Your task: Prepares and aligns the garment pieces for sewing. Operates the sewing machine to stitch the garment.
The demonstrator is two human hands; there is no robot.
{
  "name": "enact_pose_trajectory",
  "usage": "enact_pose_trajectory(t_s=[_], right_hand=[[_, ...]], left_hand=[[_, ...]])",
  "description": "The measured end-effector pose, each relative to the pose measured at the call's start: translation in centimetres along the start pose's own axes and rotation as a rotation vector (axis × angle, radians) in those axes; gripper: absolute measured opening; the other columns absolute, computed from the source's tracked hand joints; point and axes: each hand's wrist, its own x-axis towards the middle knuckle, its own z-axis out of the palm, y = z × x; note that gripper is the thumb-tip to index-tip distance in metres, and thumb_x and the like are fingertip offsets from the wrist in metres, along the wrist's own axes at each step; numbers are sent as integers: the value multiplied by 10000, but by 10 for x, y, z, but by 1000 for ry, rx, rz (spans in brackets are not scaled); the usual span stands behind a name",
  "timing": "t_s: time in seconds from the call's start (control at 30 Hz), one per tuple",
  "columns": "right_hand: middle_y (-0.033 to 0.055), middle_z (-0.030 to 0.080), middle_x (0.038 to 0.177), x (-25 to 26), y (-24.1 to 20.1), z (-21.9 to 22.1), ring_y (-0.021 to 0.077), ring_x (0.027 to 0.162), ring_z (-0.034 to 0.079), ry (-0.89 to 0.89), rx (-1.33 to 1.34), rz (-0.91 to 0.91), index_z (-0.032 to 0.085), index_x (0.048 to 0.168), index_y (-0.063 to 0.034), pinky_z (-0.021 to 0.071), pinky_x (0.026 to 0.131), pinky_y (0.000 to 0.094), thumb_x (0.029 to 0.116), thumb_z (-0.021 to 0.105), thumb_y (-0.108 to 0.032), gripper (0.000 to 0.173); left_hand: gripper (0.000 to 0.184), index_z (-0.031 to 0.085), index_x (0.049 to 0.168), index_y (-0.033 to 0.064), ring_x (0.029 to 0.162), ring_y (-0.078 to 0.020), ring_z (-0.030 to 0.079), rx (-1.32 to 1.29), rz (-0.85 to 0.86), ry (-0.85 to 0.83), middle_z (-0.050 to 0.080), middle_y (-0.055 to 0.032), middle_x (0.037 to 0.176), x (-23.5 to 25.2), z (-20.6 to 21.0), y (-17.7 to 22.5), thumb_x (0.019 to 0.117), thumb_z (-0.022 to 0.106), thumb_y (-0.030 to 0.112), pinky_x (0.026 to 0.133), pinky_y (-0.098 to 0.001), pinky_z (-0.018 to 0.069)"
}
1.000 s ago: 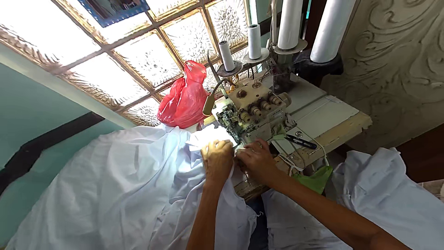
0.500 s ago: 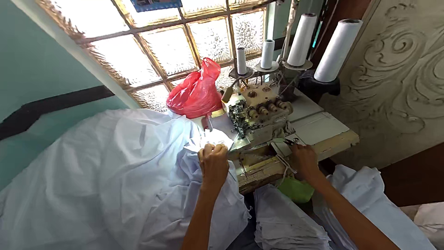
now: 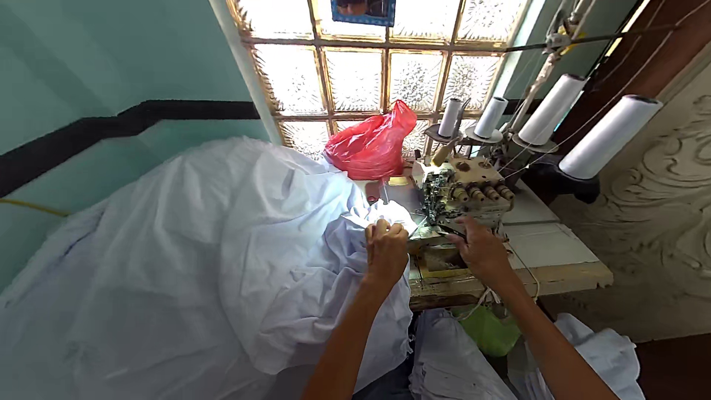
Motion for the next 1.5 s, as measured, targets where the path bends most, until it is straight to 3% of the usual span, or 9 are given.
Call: enact_pose_trajectory(t_s=[0.27, 0.57, 0.8, 1.03, 1.13, 1.23, 1.3, 1.37, 1.5], right_hand=[[231, 681, 1009, 34, -23, 19, 408, 973, 670, -69, -1, -52, 673, 1107, 32, 501, 837, 591, 1045, 589, -172, 229], [263, 681, 1047, 19, -8, 9, 441, 933, 672, 10, 6, -33, 664, 1148, 52, 510, 791, 625, 945, 737, -166, 307], [268, 681, 1048, 31, -17, 25, 457, 922, 683, 162, 71, -90, 667, 1123, 58, 517, 767, 639, 1027, 608, -150, 237], [384, 586, 1266, -16, 77, 42, 570, 942, 664, 400, -75, -18, 549, 1415, 45, 532, 741, 673, 1025, 510, -41, 401], [423, 571, 1259, -35, 129, 54, 675, 1049, 566, 283, -136, 4, 645, 1355, -19, 409, 814, 805, 925, 618, 33, 435], [406, 557, 1325, -44, 149, 48, 673, 1209, 491, 232, -71, -78, 704, 1263, 6, 347, 939, 818, 977, 611, -39, 304], [391, 552, 1354, -45, 131, 17, 581, 1273, 521, 285, 61, -242, 660, 1258, 92, 414, 1037, 699, 1016, 508, -28, 310], [255, 646, 1278, -45, 99, -19, 301, 1202, 636, 390, 307, -413, 616, 1235, 133, 511, 1033, 420, 1042, 452, -44, 309], [-96, 734, 1085, -52, 20, -40, 88, 1008, 724, 285, 979, -565, 505, 1214, -148, 597, 944, 300, 1037, 437, -79, 201]], left_hand=[[189, 775, 1024, 31, 1146, -374, 617, -25, 4, 7, 734, -130, 1087, 0, 2, -1, 966, 596, 42, 1021, -575, 395], [89, 755, 905, -5, 1037, -412, 641, -28, 51, 136, 721, -165, 953, 0, 11, -1, 894, 667, -12, 940, -593, 446], [129, 769, 956, 10, 1052, -390, 635, -19, 17, 86, 725, -155, 988, 1, 7, -5, 918, 645, 14, 959, -578, 434], [160, 780, 1001, 17, 965, -358, 698, -198, 37, 298, 757, -149, 956, -5, 13, -14, 958, 628, 43, 940, -542, 498], [192, 725, 1061, -51, 934, -328, 702, -454, -8, 381, 734, -180, 954, -15, -22, 12, 1006, 551, 8, 959, -521, 500], [189, 721, 1032, -51, 1081, -307, 651, -582, 79, 509, 724, -159, 1022, -21, -43, 45, 983, 539, -34, 1029, -485, 458], [190, 729, 1015, -26, 1249, -327, 575, -622, 142, 539, 699, -160, 1172, -20, -51, 60, 964, 547, -40, 1098, -504, 410], [186, 729, 994, 11, 1337, -324, 503, -667, 191, 542, 635, -160, 1319, -21, -57, 71, 942, 560, -45, 1123, -513, 379], [197, 761, 1024, 50, 1390, -336, 445, -670, 206, 508, 582, -153, 1411, -22, -60, 92, 923, 617, -40, 1133, -523, 357]])
